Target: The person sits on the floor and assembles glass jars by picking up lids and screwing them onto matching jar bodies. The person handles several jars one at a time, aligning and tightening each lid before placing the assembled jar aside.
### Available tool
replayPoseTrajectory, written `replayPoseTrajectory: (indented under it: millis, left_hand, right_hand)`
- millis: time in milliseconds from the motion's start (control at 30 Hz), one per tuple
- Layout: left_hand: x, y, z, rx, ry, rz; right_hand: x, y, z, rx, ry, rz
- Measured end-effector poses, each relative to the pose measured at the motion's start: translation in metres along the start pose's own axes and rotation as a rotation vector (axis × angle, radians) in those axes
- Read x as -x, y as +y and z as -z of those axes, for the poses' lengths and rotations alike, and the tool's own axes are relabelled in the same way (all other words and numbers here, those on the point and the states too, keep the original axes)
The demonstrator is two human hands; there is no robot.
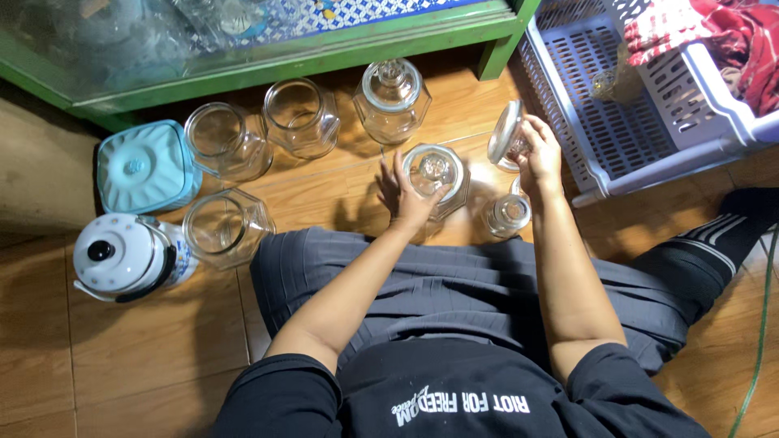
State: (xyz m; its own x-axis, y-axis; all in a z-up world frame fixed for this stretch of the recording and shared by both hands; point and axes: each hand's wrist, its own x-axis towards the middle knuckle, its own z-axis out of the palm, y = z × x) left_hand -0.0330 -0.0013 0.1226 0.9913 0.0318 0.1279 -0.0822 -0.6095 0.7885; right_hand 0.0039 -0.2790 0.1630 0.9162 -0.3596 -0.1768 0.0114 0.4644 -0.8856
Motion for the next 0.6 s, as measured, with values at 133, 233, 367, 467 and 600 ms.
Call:
replayPoseTrajectory:
  millis: [133, 233, 367, 467, 600]
  left_hand:
    - [0.023, -0.022, -0.01, 0.204, -0.04, -0.031]
    - [0.021, -0.033, -0.02, 0.308, -0.084, 0.004]
    - [0.007, -0.033, -0.039, 0.494, -0.102, -0.003]
    - [-0.01, -0.027, -0.056, 0.531, -0.056, -0.064]
    - [-0.031, -0.015, -0.081, 0.279, 0.035, 0.051]
  right_hand:
    - [0.025, 0.002, 0.003, -0.08, -0.054, 0.034]
    - [0.037, 0.001, -0.004, -0.158, -0.052, 0.078]
    - [0.05, -0.008, -0.01, -0.136, 0.023, 0.098]
    - [0.056, -0.013, -0.01, -0.105, 0.069, 0.116]
    - [0.06, -0.016, -0.011, -0.108, 0.066, 0.12]
